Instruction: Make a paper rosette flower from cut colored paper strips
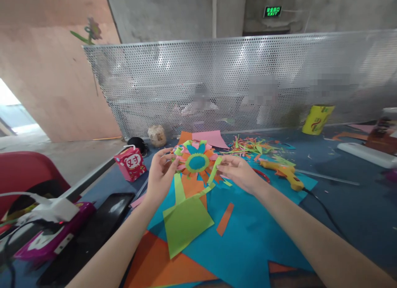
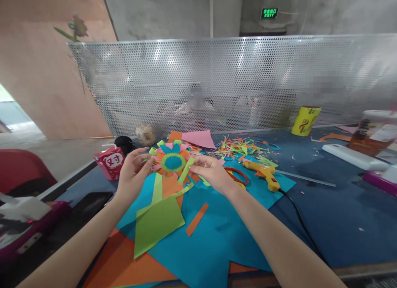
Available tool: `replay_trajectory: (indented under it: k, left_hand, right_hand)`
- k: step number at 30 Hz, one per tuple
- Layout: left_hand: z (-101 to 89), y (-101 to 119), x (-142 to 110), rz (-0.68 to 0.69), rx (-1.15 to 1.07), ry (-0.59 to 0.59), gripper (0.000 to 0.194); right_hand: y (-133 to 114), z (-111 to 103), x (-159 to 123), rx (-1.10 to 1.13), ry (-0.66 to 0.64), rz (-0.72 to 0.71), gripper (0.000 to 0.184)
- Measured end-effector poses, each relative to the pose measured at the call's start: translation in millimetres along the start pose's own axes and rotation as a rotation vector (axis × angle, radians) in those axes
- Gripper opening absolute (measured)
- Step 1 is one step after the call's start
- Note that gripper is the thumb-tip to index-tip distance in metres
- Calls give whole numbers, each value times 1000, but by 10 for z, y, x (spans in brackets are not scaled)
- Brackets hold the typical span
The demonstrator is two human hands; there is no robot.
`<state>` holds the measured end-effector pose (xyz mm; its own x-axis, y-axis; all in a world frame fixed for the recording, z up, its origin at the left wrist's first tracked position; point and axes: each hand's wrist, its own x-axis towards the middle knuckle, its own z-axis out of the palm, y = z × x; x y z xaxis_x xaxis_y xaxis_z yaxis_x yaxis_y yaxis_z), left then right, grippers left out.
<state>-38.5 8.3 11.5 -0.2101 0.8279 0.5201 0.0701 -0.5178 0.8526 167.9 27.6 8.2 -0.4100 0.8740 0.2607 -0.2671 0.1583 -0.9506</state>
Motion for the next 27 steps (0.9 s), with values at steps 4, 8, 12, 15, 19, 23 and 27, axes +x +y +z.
replay_trajectory:
  k: [4,8,12,15,19,23,27]
  left_hand:
    - [0,-9,6,-131,-49,13,34]
    - [18,48,-21,-110,-105,-9,34]
    - [49,119,-64,-66,-31,-80,43]
    - [46,129,-70,-89,-12,-66,36]
    - [7,142,-55,-165,-33,-33,25]
    - [-11,201,-52,-231,-40,-77,23]
    - [-15,216,-55,-215,-40,-122,19]
  right_hand:
    - [-73,33,-29,162,-46,-29,19]
    - [-99,30,-45,215,-115,-54,13]
    - [-110,50,-66,182,-130,-44,14]
    - [-130,77,-88,181,-140,-22,14]
    - [-163,86,-107,174,-125,-15,15]
    - [-187,68,-114,171,-133,-38,12]
    - [-220,46,-118,152,-115,-83,11]
